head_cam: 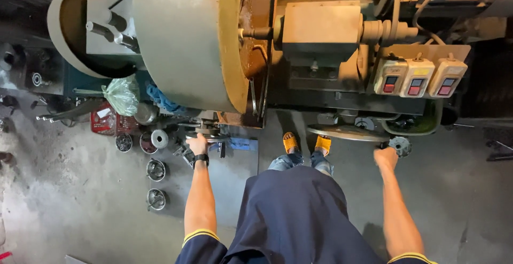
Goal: Adjusting the chuck and handwheels on a metal lathe to prepare for machining.
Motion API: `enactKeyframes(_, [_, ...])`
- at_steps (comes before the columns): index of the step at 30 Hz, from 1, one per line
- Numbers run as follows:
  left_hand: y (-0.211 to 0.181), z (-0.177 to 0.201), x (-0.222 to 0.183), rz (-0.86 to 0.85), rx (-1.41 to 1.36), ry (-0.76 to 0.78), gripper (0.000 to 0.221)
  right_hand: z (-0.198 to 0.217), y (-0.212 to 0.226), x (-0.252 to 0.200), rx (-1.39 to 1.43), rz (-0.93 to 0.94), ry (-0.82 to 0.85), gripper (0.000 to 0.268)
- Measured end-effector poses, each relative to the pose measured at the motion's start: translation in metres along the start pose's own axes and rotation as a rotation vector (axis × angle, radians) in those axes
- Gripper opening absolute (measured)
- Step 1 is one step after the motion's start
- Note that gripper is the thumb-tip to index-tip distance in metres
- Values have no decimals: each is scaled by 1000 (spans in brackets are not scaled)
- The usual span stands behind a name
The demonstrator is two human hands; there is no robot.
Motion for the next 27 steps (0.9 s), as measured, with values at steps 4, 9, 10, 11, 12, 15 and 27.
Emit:
enactKeyframes(4, [-18, 19, -31, -55, -70, 8, 62, 36, 58, -75, 193, 47, 35, 25])
enactKeyframes(9, [-38, 44, -70, -387, -54, -240, 79, 11, 151, -166, 391, 13, 140, 27])
enactKeyframes(10, [-40, 43, -73, -499, -33, -238, 83, -9, 159, -165, 380, 37, 198, 32])
enactKeyframes(11, [-40, 43, -78, -611, -9, -233, 88, -30, 164, -167, 367, 58, 256, 38])
enactKeyframes(12, [-33, 42, -75, -609, -3, -230, 88, -44, 160, -157, 363, 53, 259, 38])
enactKeyframes(15, [-28, 41, -72, -622, 92, -190, 96, -69, 160, -153, 109, 75, 517, 62])
enactKeyframes(27, [-28, 58, -58, -746, -10, -63, 102, 19, 44, -61, 529, -24, 277, 21])
Point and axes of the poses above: each hand's wrist, its own x-axis towards the middle knuckle, its own z-axis out of the back of the hand, y = z × x, the point moved 5 cm from there along x, towards the middle knuckle, and after that the axes turned 9 degrees about -y, right-handed, at the moved point
